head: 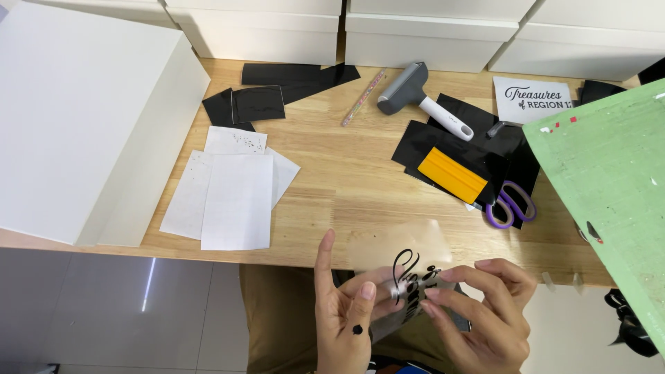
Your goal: Weeding excess vinyl from a cut decal design using a weeding tool and hands
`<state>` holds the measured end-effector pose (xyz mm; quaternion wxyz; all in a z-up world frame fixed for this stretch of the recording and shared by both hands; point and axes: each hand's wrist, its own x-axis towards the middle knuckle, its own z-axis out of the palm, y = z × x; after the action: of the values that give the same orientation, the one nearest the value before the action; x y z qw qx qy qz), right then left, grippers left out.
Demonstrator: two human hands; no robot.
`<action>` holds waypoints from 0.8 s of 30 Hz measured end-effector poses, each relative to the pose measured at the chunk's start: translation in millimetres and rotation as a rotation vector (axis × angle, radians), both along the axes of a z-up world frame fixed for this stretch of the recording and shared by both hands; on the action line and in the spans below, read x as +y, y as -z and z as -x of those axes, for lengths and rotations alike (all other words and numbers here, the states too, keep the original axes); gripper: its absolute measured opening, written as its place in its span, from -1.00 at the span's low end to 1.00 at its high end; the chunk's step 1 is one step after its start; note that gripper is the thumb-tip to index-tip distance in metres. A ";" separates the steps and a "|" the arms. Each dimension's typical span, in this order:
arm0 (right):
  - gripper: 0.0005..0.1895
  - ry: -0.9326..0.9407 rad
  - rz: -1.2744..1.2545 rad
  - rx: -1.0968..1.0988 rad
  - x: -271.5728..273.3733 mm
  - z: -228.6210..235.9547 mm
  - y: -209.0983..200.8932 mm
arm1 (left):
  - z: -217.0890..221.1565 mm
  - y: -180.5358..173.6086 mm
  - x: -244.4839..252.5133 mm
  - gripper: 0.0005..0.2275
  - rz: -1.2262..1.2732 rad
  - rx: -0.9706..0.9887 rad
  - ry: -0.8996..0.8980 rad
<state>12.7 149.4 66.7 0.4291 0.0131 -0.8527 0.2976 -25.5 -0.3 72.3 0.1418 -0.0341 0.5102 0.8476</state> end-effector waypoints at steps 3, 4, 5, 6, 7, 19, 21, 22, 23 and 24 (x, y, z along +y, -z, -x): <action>-0.91 0.036 0.028 -0.016 -6.6 -1.6 -1.1 | -1.7 3.5 2.4 -0.23 -0.048 -0.024 -0.030; -0.91 0.037 0.028 -0.020 -8.2 -1.6 -2.6 | -2.8 3.7 2.8 -0.23 -0.048 -0.028 -0.030; -0.92 0.054 0.026 -0.048 -9.9 -1.6 -4.0 | -3.6 4.0 3.0 -0.25 -0.047 -0.058 -0.022; -0.93 0.071 0.024 -0.075 -11.6 -1.6 -5.5 | -4.5 4.0 3.3 -0.27 -0.046 -0.088 -0.014; -0.93 0.071 0.025 -0.077 -11.7 -1.8 -5.2 | -5.3 5.3 3.8 -0.27 -0.045 -0.090 -0.014; -0.94 0.103 0.010 -0.107 -11.9 -0.3 -0.9 | -10.3 30.2 5.7 0.04 -0.437 0.079 0.079; -0.93 0.081 0.006 -0.088 -11.4 0.9 -1.8 | -11.8 29.9 2.5 0.18 -0.390 -0.002 0.122; -0.93 0.082 0.007 -0.089 -11.6 0.5 -2.0 | -12.4 26.4 3.3 0.18 -0.389 -0.004 0.123; -0.93 0.081 0.006 -0.086 -11.6 0.1 -2.2 | -13.1 22.8 4.2 0.08 -0.287 -0.067 0.097; -0.92 0.081 0.006 -0.082 -11.7 -0.3 -2.4 | -13.8 19.3 5.1 0.00 -0.186 -0.131 0.072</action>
<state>13.0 137.8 69.1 0.4055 -0.0348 -0.8686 0.2827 -11.7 4.8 52.9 0.2076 -0.0577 0.4200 0.8816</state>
